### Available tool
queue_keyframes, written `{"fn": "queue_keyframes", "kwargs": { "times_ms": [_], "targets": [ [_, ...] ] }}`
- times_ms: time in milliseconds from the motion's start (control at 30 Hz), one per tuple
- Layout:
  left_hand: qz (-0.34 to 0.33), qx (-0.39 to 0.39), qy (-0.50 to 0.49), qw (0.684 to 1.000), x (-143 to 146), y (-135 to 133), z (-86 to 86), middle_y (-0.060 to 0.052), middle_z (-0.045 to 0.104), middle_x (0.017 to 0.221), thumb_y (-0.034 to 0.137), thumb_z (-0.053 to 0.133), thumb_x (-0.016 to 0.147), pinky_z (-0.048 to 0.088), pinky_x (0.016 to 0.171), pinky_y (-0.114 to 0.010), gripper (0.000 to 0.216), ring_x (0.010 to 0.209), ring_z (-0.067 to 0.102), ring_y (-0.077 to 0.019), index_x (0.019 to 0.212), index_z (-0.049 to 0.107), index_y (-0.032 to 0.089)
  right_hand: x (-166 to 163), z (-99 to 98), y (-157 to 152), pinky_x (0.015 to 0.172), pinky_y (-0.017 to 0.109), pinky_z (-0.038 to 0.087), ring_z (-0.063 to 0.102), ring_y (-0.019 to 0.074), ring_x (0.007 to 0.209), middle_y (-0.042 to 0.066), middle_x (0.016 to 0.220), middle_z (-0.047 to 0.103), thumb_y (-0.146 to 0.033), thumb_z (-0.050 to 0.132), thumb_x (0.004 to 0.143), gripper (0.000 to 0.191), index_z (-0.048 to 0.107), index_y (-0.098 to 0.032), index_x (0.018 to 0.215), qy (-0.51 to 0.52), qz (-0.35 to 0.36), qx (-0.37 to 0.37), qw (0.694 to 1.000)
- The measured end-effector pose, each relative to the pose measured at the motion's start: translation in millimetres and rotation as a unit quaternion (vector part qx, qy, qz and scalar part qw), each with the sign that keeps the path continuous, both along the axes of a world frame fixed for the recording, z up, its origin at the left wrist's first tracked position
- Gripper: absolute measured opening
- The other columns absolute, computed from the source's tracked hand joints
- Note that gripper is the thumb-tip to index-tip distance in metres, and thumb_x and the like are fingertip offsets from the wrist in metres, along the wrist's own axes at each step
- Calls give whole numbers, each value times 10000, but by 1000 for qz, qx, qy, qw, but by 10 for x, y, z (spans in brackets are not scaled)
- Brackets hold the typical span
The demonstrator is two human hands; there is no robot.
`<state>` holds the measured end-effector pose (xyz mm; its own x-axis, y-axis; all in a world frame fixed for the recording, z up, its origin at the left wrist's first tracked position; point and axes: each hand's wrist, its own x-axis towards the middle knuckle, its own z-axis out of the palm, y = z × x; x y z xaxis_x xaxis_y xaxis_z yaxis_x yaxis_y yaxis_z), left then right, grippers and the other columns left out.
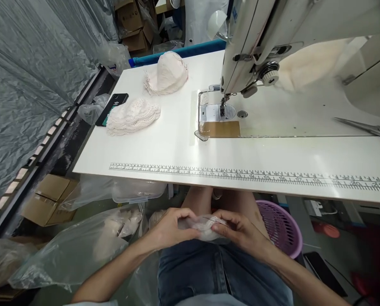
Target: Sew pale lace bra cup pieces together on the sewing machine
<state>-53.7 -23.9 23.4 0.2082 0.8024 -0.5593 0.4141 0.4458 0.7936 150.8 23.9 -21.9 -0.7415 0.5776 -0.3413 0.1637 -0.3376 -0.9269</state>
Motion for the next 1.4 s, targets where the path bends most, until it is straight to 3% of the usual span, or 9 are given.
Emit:
{"fn": "queue_keyframes", "kwargs": {
  "times_ms": [167,433,633,767,967,1233,1400],
  "targets": [
    [10,-19,-34,999,12,-16,-53,6,596,660,302,694,688,360,577,-187,166,634,511,-115,712,676,139,10,-31,2,581,224,387,499,125,645,-4,676,568,-516,643,729,378,648,-141,777,5,54,-35,998],
    [-49,-40,-71,995,-32,-11,-52,-33,671,781,336,616,778,408,636,-201,207,716,567,-143,812,714,157,107,-150,35,626,233,411,537,130,673,2,707,621,-421,734,665,302,678,-144,772,6,32,-127,991],
    [-55,-62,-72,994,16,0,-87,-22,695,722,288,591,792,430,614,-190,187,674,599,-132,798,730,164,160,-110,49,646,243,441,570,139,693,8,735,656,-389,768,625,294,697,-160,794,15,71,-168,983],
    [-62,-86,-89,990,-21,-7,-58,-36,711,773,294,615,778,460,643,-194,192,718,625,-144,846,733,158,140,-86,62,625,240,445,567,128,646,-7,672,643,-379,770,623,252,687,-162,720,21,71,-174,982],
    [-87,-94,-104,986,-93,-21,-102,-52,715,814,297,680,730,477,667,-202,212,741,634,-152,874,728,149,217,-185,80,656,251,451,589,135,681,16,723,666,-354,749,669,235,688,-146,759,23,73,-178,981],
    [-33,-143,-153,977,-94,-29,-172,-57,716,774,330,684,731,503,671,-208,253,720,651,-145,881,724,131,327,-308,69,666,254,459,584,146,705,21,734,646,-366,739,685,242,675,-146,762,-9,61,-171,983],
    [-33,-147,-165,975,-123,-45,-215,-56,718,818,350,670,749,508,693,-202,265,766,656,-142,899,721,138,317,-347,59,677,257,464,585,151,708,21,730,646,-388,758,657,270,669,-150,751,-26,57,-182,981]
  ]
}}
